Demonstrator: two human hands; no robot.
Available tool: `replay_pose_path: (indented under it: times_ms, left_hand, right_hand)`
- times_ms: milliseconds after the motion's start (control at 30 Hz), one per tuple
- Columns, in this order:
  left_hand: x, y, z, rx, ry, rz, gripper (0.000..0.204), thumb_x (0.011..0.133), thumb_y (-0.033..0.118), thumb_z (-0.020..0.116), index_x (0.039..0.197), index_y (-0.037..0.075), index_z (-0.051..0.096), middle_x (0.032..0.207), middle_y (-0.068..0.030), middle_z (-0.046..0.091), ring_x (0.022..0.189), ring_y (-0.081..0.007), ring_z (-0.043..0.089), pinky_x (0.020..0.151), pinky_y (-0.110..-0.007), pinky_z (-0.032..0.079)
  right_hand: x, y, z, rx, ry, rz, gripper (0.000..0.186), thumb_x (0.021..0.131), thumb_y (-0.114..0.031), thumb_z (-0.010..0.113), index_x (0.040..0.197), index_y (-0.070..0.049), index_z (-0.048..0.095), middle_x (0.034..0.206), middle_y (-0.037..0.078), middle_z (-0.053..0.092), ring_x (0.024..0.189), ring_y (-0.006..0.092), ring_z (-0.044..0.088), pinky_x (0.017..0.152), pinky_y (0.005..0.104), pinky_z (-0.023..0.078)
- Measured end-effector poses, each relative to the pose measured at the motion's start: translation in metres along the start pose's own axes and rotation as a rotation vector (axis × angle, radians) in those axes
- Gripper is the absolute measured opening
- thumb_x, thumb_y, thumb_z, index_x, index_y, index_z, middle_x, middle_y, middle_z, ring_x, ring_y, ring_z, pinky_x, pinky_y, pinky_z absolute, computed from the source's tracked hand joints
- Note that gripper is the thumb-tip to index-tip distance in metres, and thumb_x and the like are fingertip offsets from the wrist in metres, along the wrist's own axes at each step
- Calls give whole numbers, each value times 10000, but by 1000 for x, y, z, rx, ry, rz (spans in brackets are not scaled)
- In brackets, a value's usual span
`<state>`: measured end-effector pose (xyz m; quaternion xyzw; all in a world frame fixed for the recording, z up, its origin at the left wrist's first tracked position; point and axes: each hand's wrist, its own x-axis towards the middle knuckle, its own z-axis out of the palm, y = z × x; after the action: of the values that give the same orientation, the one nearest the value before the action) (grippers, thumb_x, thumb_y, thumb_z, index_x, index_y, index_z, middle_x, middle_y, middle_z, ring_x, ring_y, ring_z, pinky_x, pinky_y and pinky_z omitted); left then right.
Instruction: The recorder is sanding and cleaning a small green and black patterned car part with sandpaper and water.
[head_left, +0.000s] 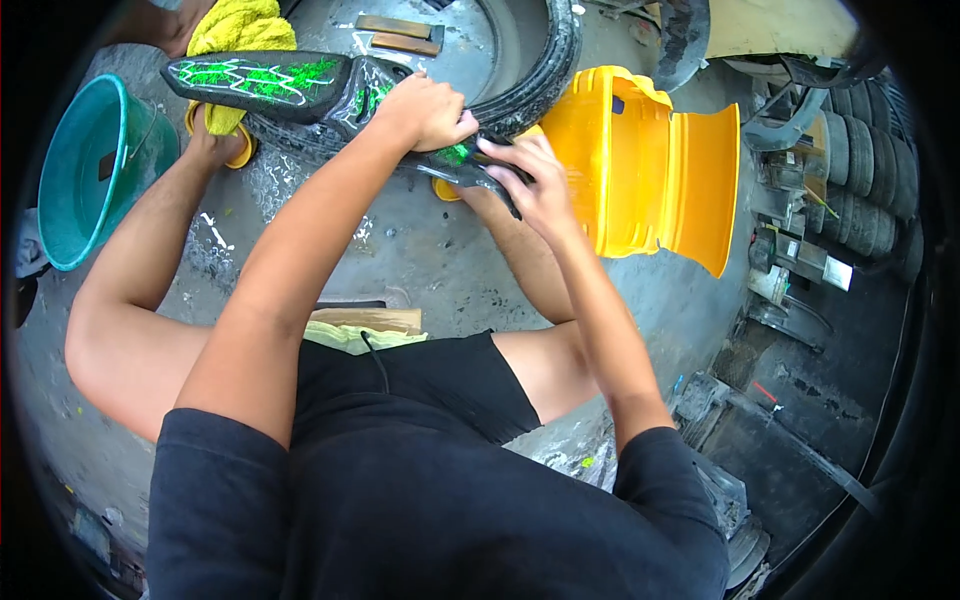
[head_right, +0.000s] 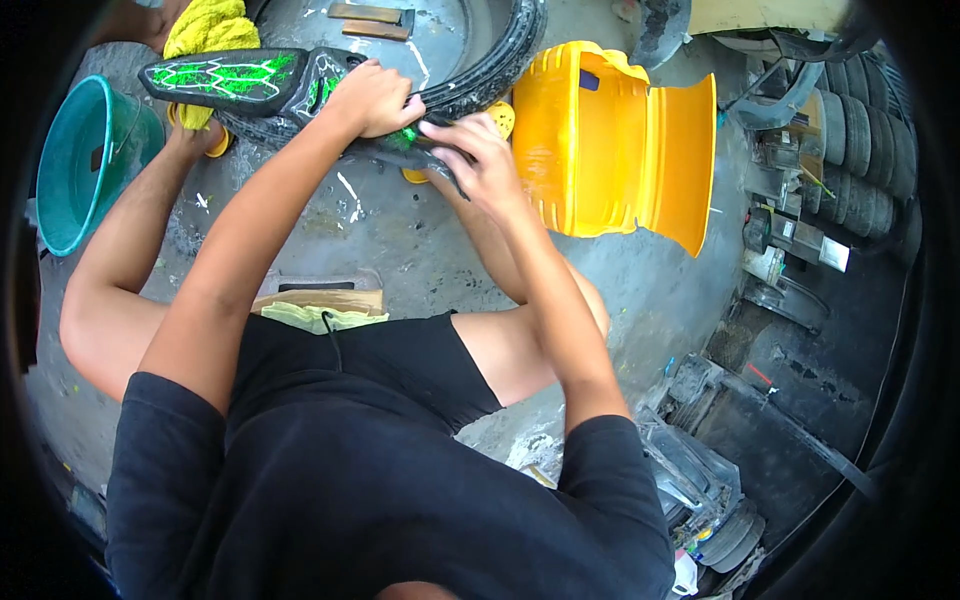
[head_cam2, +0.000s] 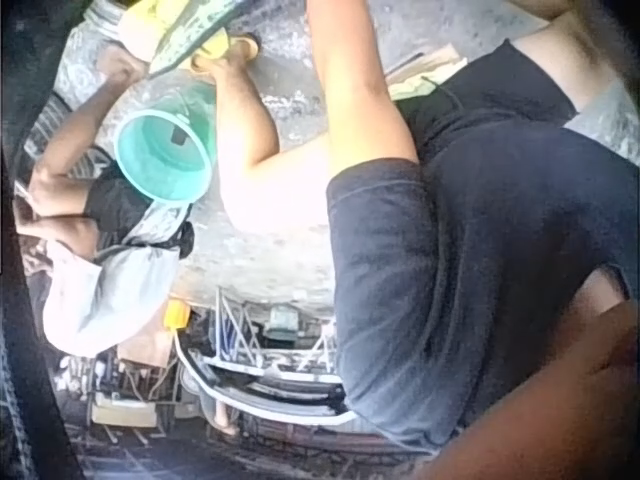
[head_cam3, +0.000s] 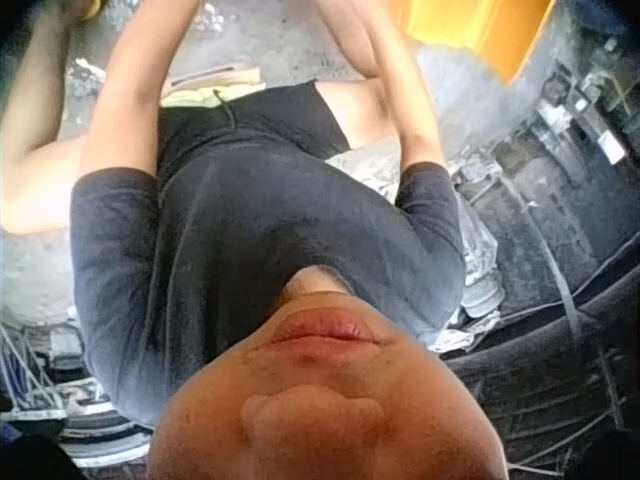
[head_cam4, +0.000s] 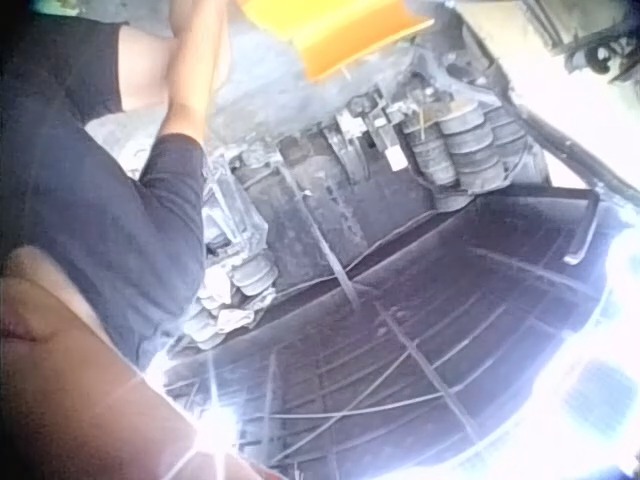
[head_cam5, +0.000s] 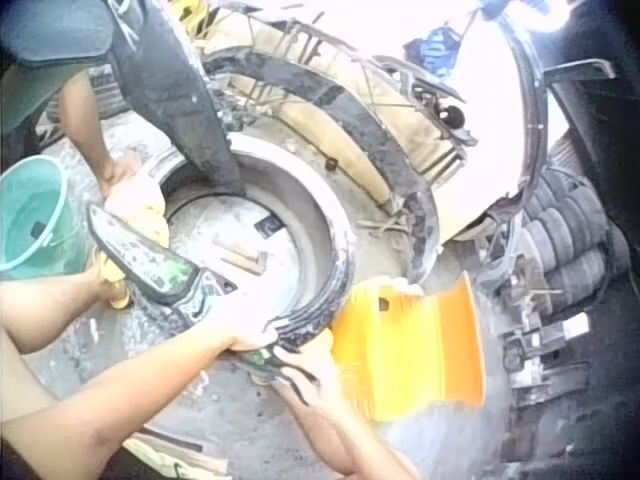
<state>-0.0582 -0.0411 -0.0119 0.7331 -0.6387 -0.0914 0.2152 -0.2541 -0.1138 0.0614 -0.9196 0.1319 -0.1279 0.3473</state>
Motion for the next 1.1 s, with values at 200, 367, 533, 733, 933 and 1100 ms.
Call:
replay_pose_path:
  times_ms: [200, 367, 533, 733, 933, 1100]
  left_hand:
    - [-2, 1, -2, 0, -31, 6, 460, 825, 372, 454, 650, 10, 677, 686, -204, 655, 666, -359, 632, 846, -424, 456]
    - [1, 5, -7, -28, -33, 4, 445, 818, 359, 455, 643, 13, 675, 684, -209, 653, 635, -370, 625, 850, -416, 457]
    - [-5, -2, -2, -4, -6, 7, 446, 823, 358, 453, 648, 13, 675, 660, -201, 647, 651, -373, 621, 846, -429, 457]
    - [4, 8, -11, -25, -98, -11, 472, 835, 383, 446, 664, 8, 676, 714, -217, 661, 724, -359, 643, 850, -436, 458]
    - [-4, -2, -4, 0, -68, -19, 476, 836, 384, 443, 665, 4, 674, 721, -217, 661, 732, -362, 643, 861, -439, 453]
    - [2, 5, -6, -12, -38, 13, 449, 829, 361, 453, 649, 9, 666, 691, -210, 654, 694, -369, 637, 858, -426, 452]
  right_hand:
    - [-43, 13, -9, 103, 41, 107, 358, 758, -29, 732, 1114, -58, 708, 872, 85, 649, 856, 221, 543, 824, 319, 441]
    - [-29, 20, 0, 221, 130, 239, 371, 778, -31, 723, 1147, -59, 696, 955, 86, 659, 941, 206, 569, 900, 306, 433]
    - [-28, 26, 14, 384, 102, 365, 374, 810, -20, 708, 1182, -32, 670, 1070, 97, 633, 1034, 195, 584, 954, 290, 419]
    - [-48, 17, -10, 171, 106, 266, 381, 771, -20, 722, 1150, -44, 694, 1001, 113, 653, 957, 219, 575, 907, 316, 442]
    - [-17, -1, 0, 117, 27, 173, 357, 781, -41, 707, 1136, -79, 699, 904, 99, 653, 876, 248, 558, 823, 339, 448]
    - [-49, -15, -26, -293, -30, -120, 364, 765, -39, 691, 1114, -141, 708, 875, 45, 633, 852, 239, 546, 773, 352, 438]
